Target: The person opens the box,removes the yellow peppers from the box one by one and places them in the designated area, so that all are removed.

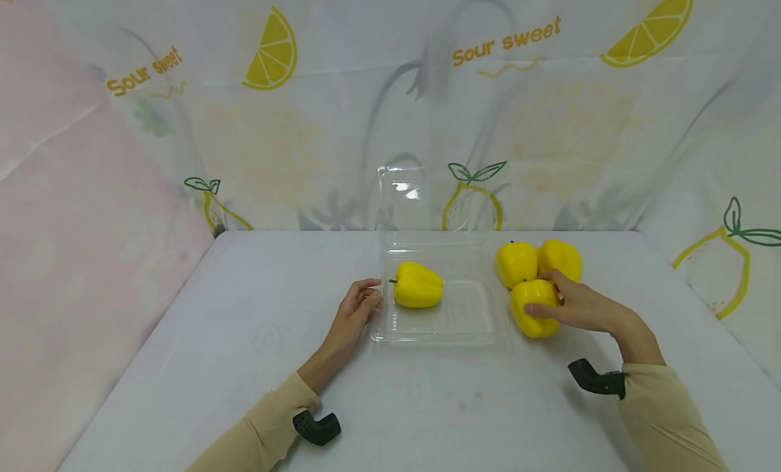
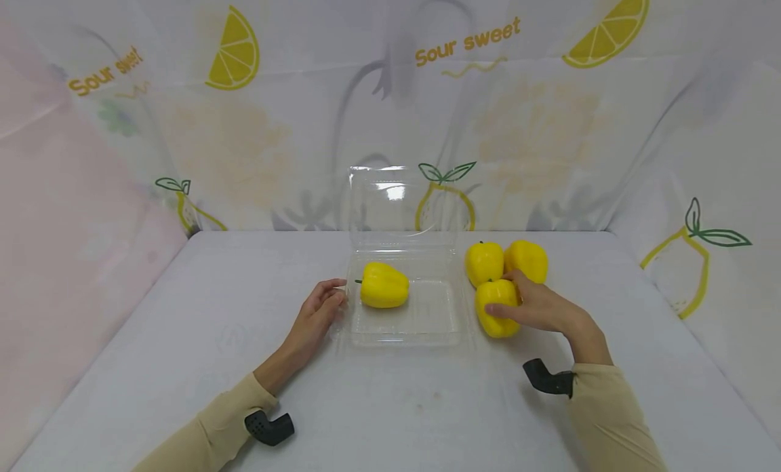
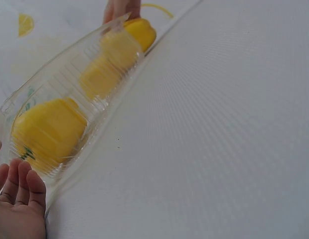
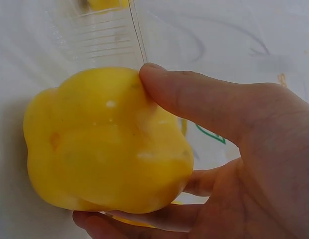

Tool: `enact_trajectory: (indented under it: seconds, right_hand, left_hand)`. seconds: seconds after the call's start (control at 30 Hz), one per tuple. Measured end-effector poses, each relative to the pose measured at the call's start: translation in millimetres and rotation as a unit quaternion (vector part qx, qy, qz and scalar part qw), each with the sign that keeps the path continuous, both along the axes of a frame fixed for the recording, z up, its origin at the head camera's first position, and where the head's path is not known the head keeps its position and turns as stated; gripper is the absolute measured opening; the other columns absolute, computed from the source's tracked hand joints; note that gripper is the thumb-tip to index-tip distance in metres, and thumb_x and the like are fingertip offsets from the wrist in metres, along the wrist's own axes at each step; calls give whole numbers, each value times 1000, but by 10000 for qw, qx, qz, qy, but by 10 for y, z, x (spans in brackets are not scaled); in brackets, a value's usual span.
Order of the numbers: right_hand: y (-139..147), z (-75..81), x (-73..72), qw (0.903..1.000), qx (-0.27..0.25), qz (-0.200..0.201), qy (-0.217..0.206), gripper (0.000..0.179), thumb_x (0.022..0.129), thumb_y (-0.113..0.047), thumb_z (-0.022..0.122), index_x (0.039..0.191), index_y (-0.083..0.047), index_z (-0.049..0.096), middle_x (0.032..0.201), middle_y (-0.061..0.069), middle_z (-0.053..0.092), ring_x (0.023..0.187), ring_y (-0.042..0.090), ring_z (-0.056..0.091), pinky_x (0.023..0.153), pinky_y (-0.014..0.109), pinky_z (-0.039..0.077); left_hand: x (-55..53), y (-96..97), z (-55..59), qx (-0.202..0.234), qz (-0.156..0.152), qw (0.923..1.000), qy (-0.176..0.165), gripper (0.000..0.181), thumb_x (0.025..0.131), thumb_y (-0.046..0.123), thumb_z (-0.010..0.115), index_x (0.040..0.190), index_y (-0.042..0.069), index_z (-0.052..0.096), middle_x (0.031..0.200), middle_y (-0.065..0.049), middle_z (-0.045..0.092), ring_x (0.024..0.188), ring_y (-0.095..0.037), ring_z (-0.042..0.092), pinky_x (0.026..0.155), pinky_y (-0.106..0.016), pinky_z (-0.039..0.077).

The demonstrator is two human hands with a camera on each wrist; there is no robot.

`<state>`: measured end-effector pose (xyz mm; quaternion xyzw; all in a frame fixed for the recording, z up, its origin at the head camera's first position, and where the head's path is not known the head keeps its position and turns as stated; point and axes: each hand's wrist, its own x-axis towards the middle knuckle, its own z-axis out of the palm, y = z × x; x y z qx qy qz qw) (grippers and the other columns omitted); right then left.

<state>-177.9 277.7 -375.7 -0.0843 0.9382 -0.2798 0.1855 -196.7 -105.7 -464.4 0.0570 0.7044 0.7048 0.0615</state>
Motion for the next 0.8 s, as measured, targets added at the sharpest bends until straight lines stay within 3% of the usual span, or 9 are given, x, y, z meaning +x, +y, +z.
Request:
enact_trajectory:
  seconds: [0.8]
  right_hand:
    - [-15,-29,-3,10000,-8,62,9,76,86,-51,60,135,-1,29,123,23,49,105,31,49,84,42,43]
  left_hand:
    - [-2,0,1,-36,-15,10000,10,33,98,18,48,130,8,45,102,-8,51,96,-17,49,81,-18,43]
